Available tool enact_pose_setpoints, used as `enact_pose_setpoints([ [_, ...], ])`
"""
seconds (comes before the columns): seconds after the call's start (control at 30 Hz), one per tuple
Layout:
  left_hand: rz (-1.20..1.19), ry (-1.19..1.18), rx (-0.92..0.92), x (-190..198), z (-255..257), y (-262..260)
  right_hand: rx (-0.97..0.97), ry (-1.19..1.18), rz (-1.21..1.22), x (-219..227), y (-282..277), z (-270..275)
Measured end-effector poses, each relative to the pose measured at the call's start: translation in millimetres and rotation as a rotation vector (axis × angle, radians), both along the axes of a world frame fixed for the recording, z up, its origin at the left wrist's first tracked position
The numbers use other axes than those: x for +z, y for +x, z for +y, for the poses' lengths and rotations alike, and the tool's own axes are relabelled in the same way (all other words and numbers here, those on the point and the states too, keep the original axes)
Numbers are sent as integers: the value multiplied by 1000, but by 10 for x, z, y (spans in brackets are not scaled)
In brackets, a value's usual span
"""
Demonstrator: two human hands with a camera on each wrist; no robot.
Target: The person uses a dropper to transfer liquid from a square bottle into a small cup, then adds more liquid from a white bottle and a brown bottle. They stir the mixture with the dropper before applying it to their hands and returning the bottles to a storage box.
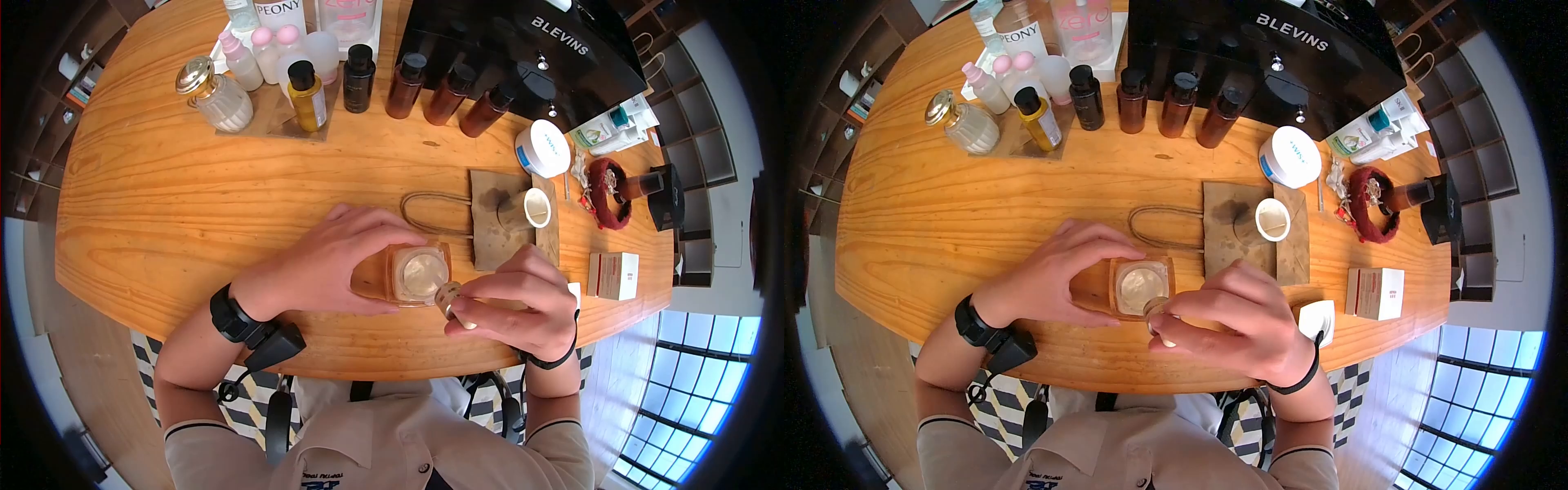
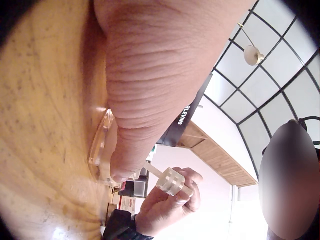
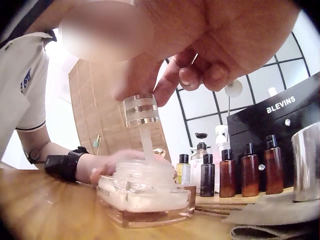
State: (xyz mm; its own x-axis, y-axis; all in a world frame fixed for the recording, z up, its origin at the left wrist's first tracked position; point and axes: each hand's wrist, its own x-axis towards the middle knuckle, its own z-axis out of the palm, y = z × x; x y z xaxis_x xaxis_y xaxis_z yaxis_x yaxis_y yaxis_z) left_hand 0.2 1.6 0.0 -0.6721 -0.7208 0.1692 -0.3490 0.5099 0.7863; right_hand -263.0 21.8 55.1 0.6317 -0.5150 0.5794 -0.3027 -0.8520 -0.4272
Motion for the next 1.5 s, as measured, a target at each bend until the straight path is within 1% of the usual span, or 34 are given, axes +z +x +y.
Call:
enact_pose_setpoints([
  [0.07, 2, 2, 0, 2, 0, 1, -19, 13, -35, 16, -8, 10],
  [0.17, -1, 3, 2, 9, 0, -1, 16, 37, -8, 19, 2, 11],
  [0.37, 1, -1, 0, 5, 0, 4, -6, 23, -35, 17, 0, 4],
  [0.5, 0, 0, 1, 5, -2, 3, 13, 27, -13, 10, 14, 7],
  [0.7, -2, 4, 1, 5, 1, 5, -24, 14, -39, 15, 1, 7],
  [0.77, -3, 1, 0, 4, -3, 3, -9, 4, 9, 9, 3, -4],
  [0.97, 5, -3, 6, 5, 5, 5, -25, 18, -24, 34, -3, 10],
  [1.3, 5, -19, 5, 0, 1, 3, 2, 20, 8, 23, 5, 1],
  [1.5, -2, -5, 6, 10, 3, 2, -42, -6, -21, 22, -2, 1],
])
